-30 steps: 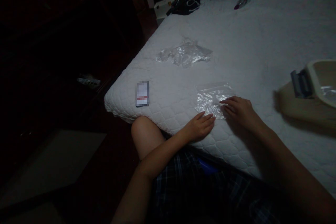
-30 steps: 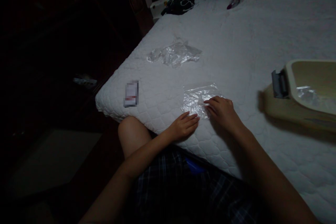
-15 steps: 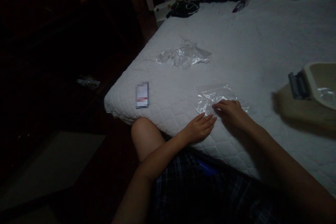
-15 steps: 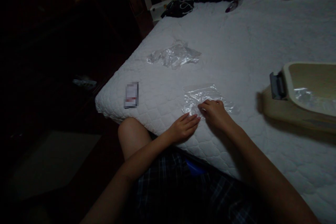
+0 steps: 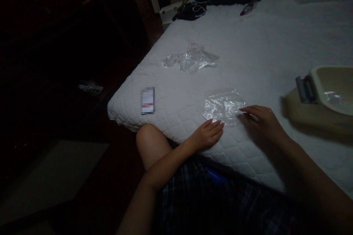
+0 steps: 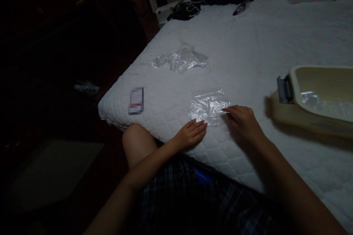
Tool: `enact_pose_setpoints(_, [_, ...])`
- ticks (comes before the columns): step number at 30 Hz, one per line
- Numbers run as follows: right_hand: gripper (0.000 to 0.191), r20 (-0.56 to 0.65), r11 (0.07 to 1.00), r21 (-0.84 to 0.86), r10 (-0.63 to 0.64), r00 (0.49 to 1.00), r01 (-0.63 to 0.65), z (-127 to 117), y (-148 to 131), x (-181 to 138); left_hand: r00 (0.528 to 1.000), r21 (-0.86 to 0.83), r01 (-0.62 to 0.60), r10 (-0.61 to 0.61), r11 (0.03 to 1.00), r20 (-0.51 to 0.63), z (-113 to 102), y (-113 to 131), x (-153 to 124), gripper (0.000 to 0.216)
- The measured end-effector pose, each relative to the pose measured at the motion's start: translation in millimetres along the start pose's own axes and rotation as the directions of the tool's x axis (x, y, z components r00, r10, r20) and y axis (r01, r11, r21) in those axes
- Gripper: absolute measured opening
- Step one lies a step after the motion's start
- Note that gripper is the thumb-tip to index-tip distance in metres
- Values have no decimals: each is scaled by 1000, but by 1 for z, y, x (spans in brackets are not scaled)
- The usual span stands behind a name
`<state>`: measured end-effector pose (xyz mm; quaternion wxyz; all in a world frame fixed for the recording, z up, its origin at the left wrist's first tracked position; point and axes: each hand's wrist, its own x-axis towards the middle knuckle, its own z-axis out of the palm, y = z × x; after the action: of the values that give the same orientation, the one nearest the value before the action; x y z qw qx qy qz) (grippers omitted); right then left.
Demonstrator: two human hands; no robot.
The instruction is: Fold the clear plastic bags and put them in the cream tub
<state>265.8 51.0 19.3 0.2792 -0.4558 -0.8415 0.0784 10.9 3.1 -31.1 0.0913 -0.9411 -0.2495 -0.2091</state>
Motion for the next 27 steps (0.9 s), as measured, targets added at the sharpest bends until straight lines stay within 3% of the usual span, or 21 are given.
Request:
enact_pose_setpoints(6, [19,-52,990,-126,61,997,-67,-7,6,-41,999,-36,47,-47,998,-14,-8,7,20,26])
enact_pose_setpoints(11, [19,-53,990,-133,34,998,-41,-6,11,-55,995,-92,94,-93,991,19,0,20,41,36])
enact_pose_setpoints(16, [21,25,996,-85,16,1000,-14,-4,4,-57,996,-64,90,-89,994,14,13,30,35,35])
enact_pose_setpoints(20, [23,21,1000,-17,25,999,-25,-5,-6,-55,995,-33,91,-93,995,-35,15,32,27,32])
enact_pose_setpoints(27, [22,94,993,56,101,990,-107,-8,-8,-53,997,6,55,-55,998,62,7,29,26,40])
